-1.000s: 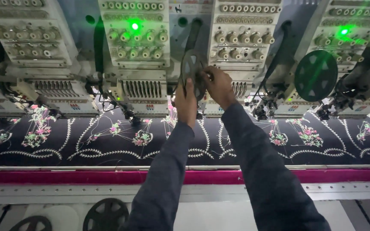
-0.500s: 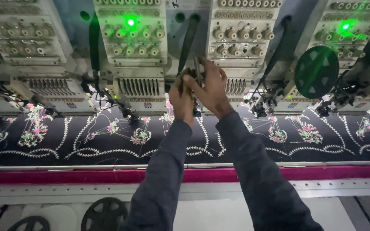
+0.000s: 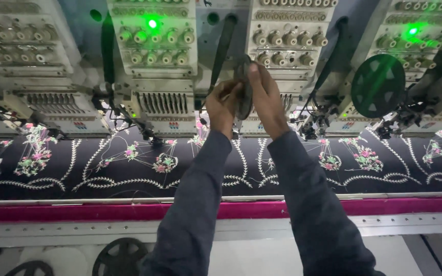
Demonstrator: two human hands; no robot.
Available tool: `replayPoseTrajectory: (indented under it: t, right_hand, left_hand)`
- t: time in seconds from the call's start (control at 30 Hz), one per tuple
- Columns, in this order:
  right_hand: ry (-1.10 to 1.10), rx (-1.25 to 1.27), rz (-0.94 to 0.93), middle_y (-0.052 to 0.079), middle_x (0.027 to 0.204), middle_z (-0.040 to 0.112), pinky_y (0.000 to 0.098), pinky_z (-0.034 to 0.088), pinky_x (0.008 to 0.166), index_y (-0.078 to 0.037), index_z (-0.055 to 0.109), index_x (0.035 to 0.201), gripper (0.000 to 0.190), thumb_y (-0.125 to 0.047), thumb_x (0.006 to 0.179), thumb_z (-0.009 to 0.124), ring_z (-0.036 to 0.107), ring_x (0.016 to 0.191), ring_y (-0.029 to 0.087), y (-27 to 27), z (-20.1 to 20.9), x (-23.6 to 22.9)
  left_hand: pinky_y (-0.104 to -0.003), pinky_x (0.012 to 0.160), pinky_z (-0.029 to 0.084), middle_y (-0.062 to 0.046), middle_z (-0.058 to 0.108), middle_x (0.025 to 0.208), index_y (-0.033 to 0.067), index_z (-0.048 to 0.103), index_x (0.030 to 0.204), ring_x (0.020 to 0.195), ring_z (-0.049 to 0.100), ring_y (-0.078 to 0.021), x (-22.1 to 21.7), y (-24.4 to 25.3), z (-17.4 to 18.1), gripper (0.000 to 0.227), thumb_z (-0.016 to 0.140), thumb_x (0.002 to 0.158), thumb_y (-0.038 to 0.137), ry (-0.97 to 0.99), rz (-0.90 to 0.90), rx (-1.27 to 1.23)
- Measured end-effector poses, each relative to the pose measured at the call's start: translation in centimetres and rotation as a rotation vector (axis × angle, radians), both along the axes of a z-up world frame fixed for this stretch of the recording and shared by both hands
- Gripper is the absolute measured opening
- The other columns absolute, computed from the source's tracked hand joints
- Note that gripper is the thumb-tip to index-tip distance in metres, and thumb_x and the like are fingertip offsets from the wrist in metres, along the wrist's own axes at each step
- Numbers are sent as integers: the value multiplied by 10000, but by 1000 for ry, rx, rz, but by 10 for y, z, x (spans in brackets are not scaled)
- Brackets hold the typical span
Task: The person threads a black bobbin onto an industrial embroidery machine and then guides the thread through the needle area. They repeat this process for a second bobbin, ensuring the thread is properly seated in the machine's mechanism.
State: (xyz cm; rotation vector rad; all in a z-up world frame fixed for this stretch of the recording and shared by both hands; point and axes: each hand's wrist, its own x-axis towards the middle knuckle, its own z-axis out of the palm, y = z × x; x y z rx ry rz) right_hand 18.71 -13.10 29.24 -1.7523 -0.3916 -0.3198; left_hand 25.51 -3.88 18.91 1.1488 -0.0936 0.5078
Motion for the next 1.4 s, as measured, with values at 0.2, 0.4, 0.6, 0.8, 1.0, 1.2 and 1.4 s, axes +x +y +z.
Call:
replayPoseTrajectory:
  t: [0.2, 0.4, 0.6, 0.8, 1.0, 1.2, 1.4]
  right_hand:
    - [-131, 146, -100, 262, 1314, 563, 616, 370, 1110, -16, 521, 1361, 482, -419, 1109, 438, 504, 1341, 450, -25, -34, -18]
    - [185, 230, -89, 194, 1065, 671, 483, 481, 1000, 11, 624, 1177, 362, -321, 1066, 531, 648, 1077, 317, -35, -91, -32]
    - [173, 130, 103, 165, 996, 713, 401, 503, 952, 12, 655, 1227, 396, -318, 1008, 659, 673, 1017, 240, -28, -81, -51]
    - [161, 107, 52, 149, 906, 711, 357, 495, 893, 15, 725, 1132, 288, -240, 1007, 683, 650, 943, 215, -33, -97, -46]
    - [166, 90, 58, 189, 912, 748, 375, 522, 870, -12, 749, 1165, 329, -288, 996, 695, 693, 929, 249, -41, -102, -47]
    - [252, 60, 58, 272, 1047, 740, 459, 531, 938, -5, 735, 1198, 339, -272, 998, 672, 701, 1058, 353, -35, -89, -58]
    - [329, 62, 32, 252, 1037, 733, 443, 532, 933, 2, 731, 1217, 376, -290, 983, 697, 680, 1029, 319, -36, -107, -56]
  left_hand:
    - [-361, 721, 568, -34, 724, 985, 216, 749, 1077, 946, 730, -212, -7, 5, 11, 247, 774, 930, 412, 188, 105, 242]
    - [-386, 785, 523, -131, 679, 1130, 120, 677, 1182, 1016, 656, -250, 6, 10, 0, 350, 780, 929, 339, 137, -2, 146]
    - [-437, 916, 558, -137, 652, 1277, 140, 594, 1311, 1207, 652, -304, 12, 22, 4, 487, 789, 942, 392, 204, -96, 238]
    - [-410, 913, 534, -164, 634, 1318, 99, 588, 1346, 1124, 678, -294, -36, 25, 9, 468, 682, 998, 397, 247, -106, 210]
    - [-457, 1015, 536, -191, 629, 1332, 107, 654, 1306, 1164, 676, -342, -41, 23, 22, 375, 619, 1042, 371, 178, -105, 169]
    - [-404, 870, 584, -127, 692, 1183, 149, 680, 1245, 1022, 726, -271, 0, 24, -4, 440, 746, 956, 474, 182, -26, 309]
    - [-350, 765, 567, -135, 653, 1062, 39, 625, 1226, 849, 659, -190, -57, 17, -1, 359, 565, 1046, 345, 205, -4, 282]
